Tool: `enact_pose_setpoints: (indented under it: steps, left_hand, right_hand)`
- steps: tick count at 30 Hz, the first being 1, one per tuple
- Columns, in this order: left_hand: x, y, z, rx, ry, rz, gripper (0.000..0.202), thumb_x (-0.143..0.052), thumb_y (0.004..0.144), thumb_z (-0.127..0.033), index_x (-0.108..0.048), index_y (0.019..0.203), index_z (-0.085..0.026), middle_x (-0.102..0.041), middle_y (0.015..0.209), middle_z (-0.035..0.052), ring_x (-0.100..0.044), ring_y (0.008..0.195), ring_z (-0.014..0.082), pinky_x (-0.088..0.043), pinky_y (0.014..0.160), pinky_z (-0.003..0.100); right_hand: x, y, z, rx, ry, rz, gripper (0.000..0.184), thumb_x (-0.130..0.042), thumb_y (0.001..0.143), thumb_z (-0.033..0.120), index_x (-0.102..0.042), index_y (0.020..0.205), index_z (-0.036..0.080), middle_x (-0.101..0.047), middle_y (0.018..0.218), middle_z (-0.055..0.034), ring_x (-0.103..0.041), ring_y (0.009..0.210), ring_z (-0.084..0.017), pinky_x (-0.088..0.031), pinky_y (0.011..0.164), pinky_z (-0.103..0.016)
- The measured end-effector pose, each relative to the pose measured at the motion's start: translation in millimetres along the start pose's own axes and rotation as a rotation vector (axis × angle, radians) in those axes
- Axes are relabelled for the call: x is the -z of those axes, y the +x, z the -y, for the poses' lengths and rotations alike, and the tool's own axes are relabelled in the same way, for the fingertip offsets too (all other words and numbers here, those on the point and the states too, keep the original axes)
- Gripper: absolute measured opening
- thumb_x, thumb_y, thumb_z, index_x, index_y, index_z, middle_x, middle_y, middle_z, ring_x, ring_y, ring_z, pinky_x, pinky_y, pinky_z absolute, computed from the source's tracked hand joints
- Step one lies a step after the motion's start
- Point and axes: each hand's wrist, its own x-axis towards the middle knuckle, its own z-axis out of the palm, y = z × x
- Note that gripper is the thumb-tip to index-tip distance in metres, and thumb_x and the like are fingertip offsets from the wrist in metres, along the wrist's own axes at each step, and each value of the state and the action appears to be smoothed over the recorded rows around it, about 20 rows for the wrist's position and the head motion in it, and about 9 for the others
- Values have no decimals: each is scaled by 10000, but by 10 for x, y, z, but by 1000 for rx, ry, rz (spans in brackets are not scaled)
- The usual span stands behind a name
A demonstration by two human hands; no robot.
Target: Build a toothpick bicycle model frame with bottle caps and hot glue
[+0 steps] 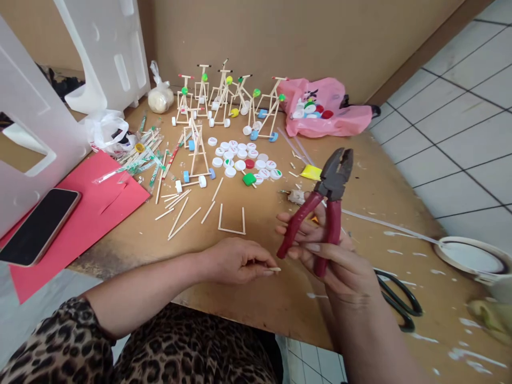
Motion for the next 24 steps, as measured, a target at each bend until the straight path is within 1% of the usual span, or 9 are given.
enact_pose_setpoints:
  steps: [3, 5, 9, 12, 15, 17, 21, 24]
  left_hand:
    - [21, 0, 14, -26, 110, -28, 157, -562, 861, -240, -708, 894, -192, -726, 885, 60, -639, 810, 161, -458, 739, 241]
    - [26, -3, 10, -28, 137, -35, 173, -550, 872, -247, -711, 908, -196, -732, 896, 62, -649, 821, 163, -463, 740, 237]
    - [17, -9, -29, -16, 140, -39, 193, -535, 882, -249, -711, 927, -187, -732, 923, 70, -659, 849, 166, -468, 745, 227]
    - [-3, -11, -64, 8, 107, -47, 198, -523, 889, -257, -708, 926, -198, -727, 907, 56, -657, 807, 156, -471, 715, 221]
    - [-23, -12, -88, 34, 54, -61, 232, -486, 907, -267, -702, 930, -186, -718, 868, 51, -654, 746, 146, -474, 678, 219]
    - [-30, -11, -92, 34, 37, -76, 243, -475, 913, -272, -699, 933, -183, -721, 889, 51, -662, 771, 149, -477, 698, 217]
    - [-21, -7, -68, -15, 57, -128, 235, -486, 906, -271, -697, 953, -181, -736, 985, 62, -668, 875, 167, -474, 770, 223]
    - [-3, -4, -48, 14, 72, -166, 234, -484, 904, -266, -697, 968, -192, -742, 978, 55, -666, 851, 167, -476, 759, 236]
  right_hand:
    - [8, 101, -97, 44, -47, 33, 779, -532, 694, 269, -247, 1412, 377, -637, 1229, -80, -666, 1012, -260, -577, 617, -381]
    - [24, 133, -180, 46, -48, 36, 761, -540, 706, 274, -256, 1405, 374, -622, 1252, -83, -656, 1039, -261, -584, 639, -395]
    - [73, 128, -296, 23, 4, 47, 706, -571, 718, 276, -312, 1370, 358, -619, 1256, -79, -651, 1056, -248, -587, 713, -410]
    - [95, 112, -313, 29, -4, 61, 689, -584, 736, 308, -318, 1370, 358, -618, 1259, -81, -641, 1078, -258, -581, 759, -442]
    - [92, 109, -310, 32, -27, 75, 700, -588, 740, 330, -306, 1380, 369, -610, 1272, -85, -631, 1099, -272, -580, 761, -458]
    - [84, 111, -313, 28, -45, 75, 705, -584, 737, 322, -302, 1382, 371, -604, 1282, -85, -629, 1103, -277, -582, 745, -451]
    - [66, 108, -318, 24, -55, 56, 691, -568, 715, 279, -327, 1358, 353, -591, 1301, -89, -625, 1113, -285, -583, 724, -434]
    - [54, 96, -301, 24, -70, 65, 656, -552, 716, 282, -354, 1339, 338, -585, 1311, -98, -611, 1137, -296, -581, 743, -441]
